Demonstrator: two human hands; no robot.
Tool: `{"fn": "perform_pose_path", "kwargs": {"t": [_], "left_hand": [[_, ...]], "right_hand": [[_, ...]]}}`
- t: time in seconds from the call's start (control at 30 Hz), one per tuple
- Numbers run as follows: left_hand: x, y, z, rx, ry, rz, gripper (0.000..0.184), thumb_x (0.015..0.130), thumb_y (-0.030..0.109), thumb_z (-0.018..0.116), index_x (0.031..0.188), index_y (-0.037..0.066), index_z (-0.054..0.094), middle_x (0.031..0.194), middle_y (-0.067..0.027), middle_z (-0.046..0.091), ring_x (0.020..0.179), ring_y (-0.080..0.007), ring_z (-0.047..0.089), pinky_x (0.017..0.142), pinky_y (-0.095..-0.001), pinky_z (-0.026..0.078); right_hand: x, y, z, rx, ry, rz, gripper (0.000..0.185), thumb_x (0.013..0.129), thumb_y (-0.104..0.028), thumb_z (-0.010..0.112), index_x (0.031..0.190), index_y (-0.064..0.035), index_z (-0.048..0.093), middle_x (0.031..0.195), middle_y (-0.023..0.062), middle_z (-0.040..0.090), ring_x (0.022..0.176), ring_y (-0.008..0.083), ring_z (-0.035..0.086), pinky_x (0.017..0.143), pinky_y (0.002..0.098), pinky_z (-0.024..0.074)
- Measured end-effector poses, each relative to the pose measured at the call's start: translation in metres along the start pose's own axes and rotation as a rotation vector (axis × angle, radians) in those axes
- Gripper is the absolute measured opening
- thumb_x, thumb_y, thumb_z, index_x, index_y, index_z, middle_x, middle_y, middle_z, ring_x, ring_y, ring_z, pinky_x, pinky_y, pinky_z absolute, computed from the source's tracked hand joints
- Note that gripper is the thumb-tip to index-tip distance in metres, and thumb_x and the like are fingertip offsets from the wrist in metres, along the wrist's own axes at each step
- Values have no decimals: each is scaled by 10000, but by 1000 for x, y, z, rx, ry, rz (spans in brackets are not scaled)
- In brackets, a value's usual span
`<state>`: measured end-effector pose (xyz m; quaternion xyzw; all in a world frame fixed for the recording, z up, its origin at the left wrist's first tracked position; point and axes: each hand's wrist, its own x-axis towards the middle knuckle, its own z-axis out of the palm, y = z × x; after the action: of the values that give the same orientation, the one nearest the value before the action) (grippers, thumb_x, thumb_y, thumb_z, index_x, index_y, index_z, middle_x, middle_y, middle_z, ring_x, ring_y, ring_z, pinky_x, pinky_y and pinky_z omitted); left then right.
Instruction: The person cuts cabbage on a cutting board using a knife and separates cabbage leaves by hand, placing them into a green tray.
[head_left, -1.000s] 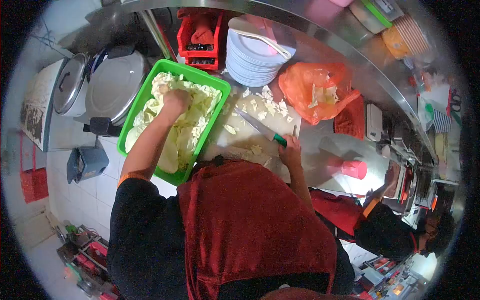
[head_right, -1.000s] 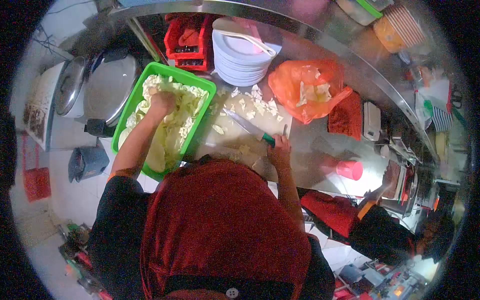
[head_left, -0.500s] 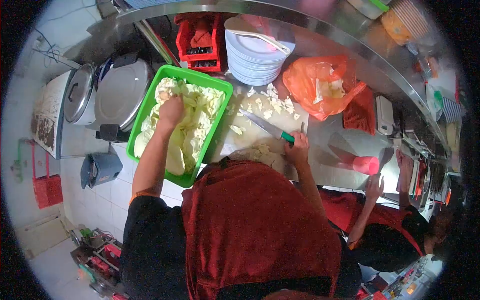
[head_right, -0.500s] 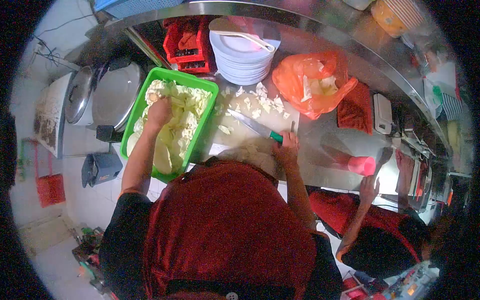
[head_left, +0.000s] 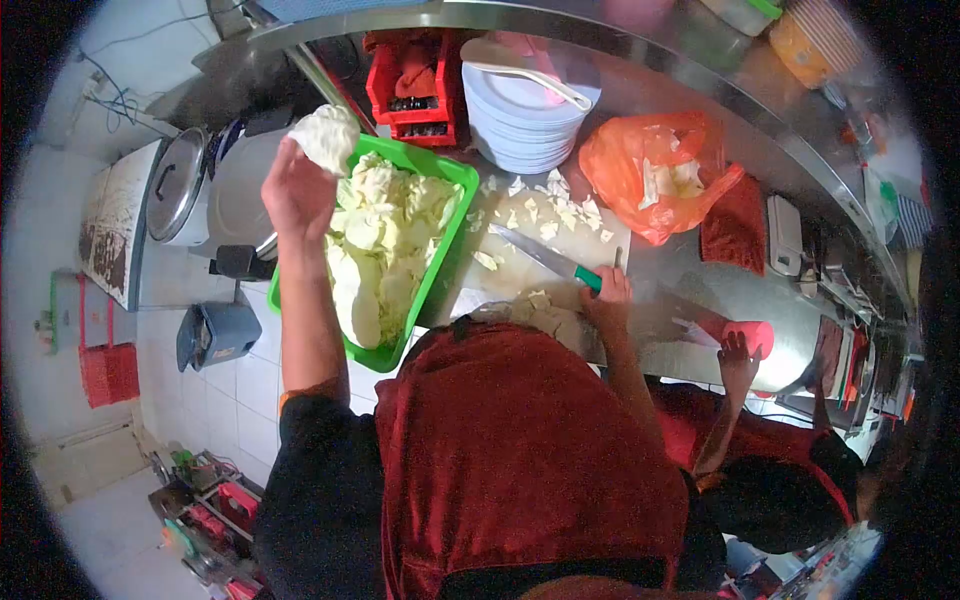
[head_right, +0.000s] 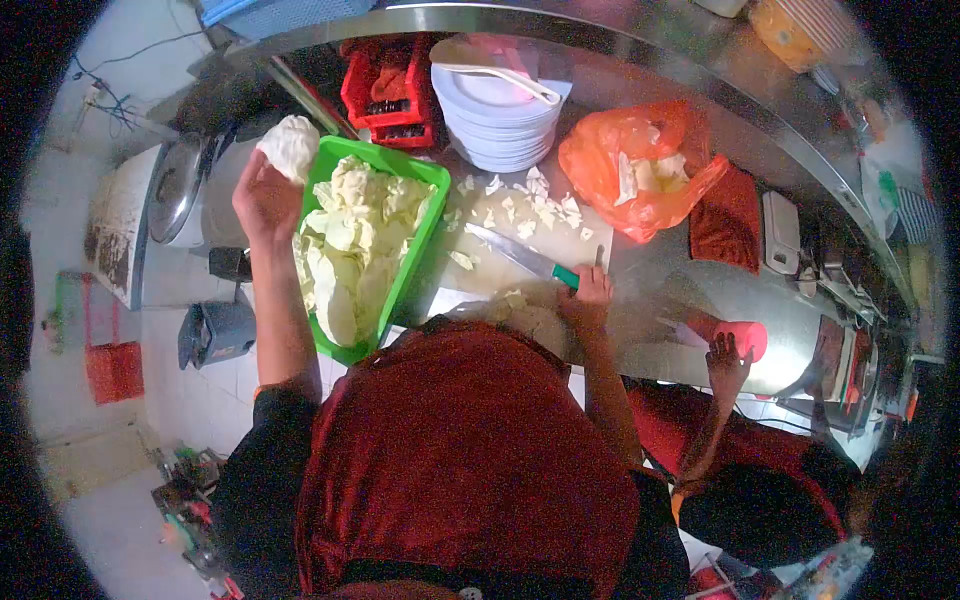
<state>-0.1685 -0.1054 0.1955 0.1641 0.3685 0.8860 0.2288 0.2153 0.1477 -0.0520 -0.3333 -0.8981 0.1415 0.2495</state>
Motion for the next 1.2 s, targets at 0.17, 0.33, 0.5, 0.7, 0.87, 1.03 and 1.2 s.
{"fn": "perform_pose_path", "kwargs": {"t": [0.17,0.33,0.5,0.7,0.87,1.03,1.2], "left_hand": [[5,-34,18,-271,-115,-128,377,975,234,439,1227,-25,546,1238,-157,601,1153,-283,571,1014,-431,435],[-24,-67,80,84,71,-91,240,973,212,484,1075,19,581,1025,-93,662,926,-186,638,838,-331,501],[-80,-129,105,367,0,-300,82,974,168,549,998,91,565,786,61,529,709,-33,480,613,-208,392],[-124,-169,127,544,-646,-455,298,888,69,645,1162,53,529,1036,-26,554,921,-112,545,811,-254,463],[-104,-156,138,954,-796,62,438,858,25,663,1257,54,485,1083,-44,567,955,-154,570,843,-290,469],[-118,-177,125,941,-829,-11,268,857,113,681,1099,17,618,943,-105,652,860,-181,624,759,-289,491],[-122,-206,106,485,-222,-633,219,967,209,551,831,46,607,700,11,587,592,-54,478,532,-251,375]], "right_hand": [[-3,16,6,84,-87,22,329,687,-134,661,1003,-96,579,960,130,562,919,366,556,792,478,442],[-8,-7,-7,-101,-96,105,424,699,-121,675,1107,-91,562,1061,133,552,998,350,546,833,473,433],[7,-60,-63,651,-267,225,680,726,-146,779,1305,-54,435,1288,136,506,1193,296,490,986,456,404],[30,-105,-92,1115,-194,220,604,855,-122,668,1352,9,350,1164,148,597,970,213,614,851,345,497],[36,-85,-116,1529,-428,405,409,903,-87,483,1300,6,464,947,103,666,743,132,611,667,252,485],[45,-110,-143,1296,-655,510,316,903,-89,455,1208,-7,461,868,83,653,678,123,614,567,251,467],[29,-113,-118,1129,-414,393,239,870,19,513,1098,-26,460,870,67,640,671,104,582,600,276,481]]}}
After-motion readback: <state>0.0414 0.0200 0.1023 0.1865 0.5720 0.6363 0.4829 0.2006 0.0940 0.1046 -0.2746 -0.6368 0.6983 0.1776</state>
